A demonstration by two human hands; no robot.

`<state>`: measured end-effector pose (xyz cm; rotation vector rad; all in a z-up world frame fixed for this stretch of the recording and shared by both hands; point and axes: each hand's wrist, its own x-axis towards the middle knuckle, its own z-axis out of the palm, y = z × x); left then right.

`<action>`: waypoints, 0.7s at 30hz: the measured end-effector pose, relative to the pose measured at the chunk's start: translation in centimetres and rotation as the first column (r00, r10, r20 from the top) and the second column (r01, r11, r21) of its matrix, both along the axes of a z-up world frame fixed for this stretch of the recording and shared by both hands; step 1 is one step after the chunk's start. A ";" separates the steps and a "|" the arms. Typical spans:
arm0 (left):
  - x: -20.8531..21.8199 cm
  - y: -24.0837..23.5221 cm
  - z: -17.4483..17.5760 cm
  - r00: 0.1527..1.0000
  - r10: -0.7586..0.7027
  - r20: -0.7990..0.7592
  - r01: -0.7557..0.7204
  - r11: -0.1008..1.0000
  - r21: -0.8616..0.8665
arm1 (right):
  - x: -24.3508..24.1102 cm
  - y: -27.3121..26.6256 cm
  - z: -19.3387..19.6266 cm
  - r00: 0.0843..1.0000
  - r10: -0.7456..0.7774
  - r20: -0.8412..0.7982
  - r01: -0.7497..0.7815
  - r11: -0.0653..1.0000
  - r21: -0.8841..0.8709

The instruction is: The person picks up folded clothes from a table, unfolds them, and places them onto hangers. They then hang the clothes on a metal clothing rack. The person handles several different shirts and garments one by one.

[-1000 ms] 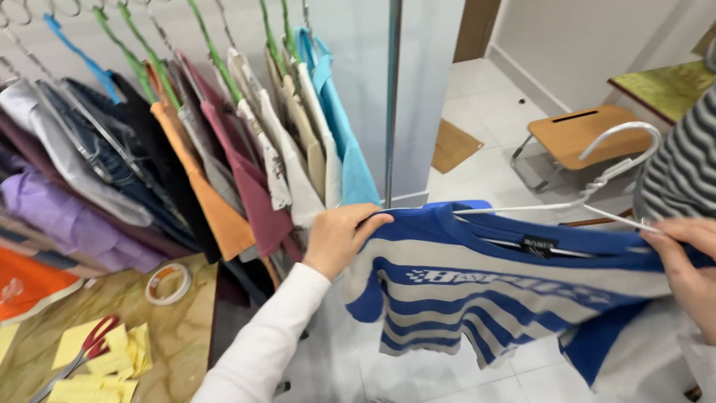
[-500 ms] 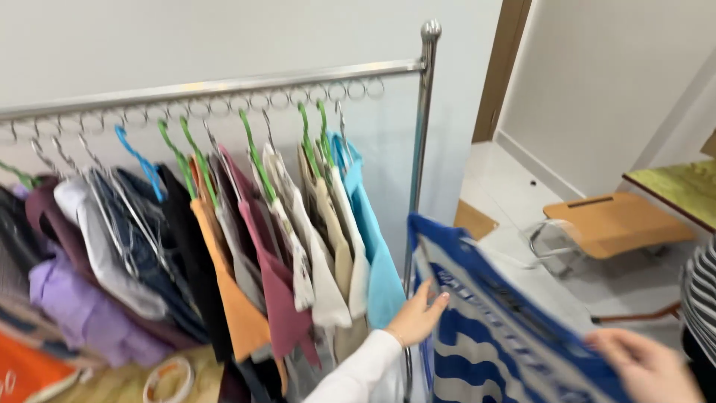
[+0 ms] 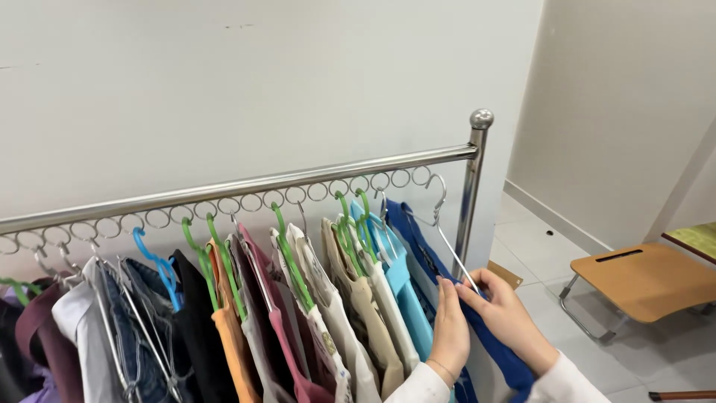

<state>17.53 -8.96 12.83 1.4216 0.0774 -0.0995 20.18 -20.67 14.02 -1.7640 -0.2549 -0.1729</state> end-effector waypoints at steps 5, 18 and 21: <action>1.3 0.6 -0.4 0.997 -0.052 0.049 0.052 0.999 0.006 | 3.6 3.0 -0.9 0.994 -0.110 -0.009 0.109 0.993 -0.040; -8.1 1.2 -5.2 0.954 -0.274 0.118 0.266 0.961 0.082 | -7.9 1.7 -7.7 0.953 -0.261 -0.151 0.283 0.947 0.150; -12.3 3.0 -6.3 0.962 -0.198 0.188 0.198 0.980 0.021 | -13.4 0.8 -4.4 0.940 -0.322 -0.114 0.339 0.923 0.185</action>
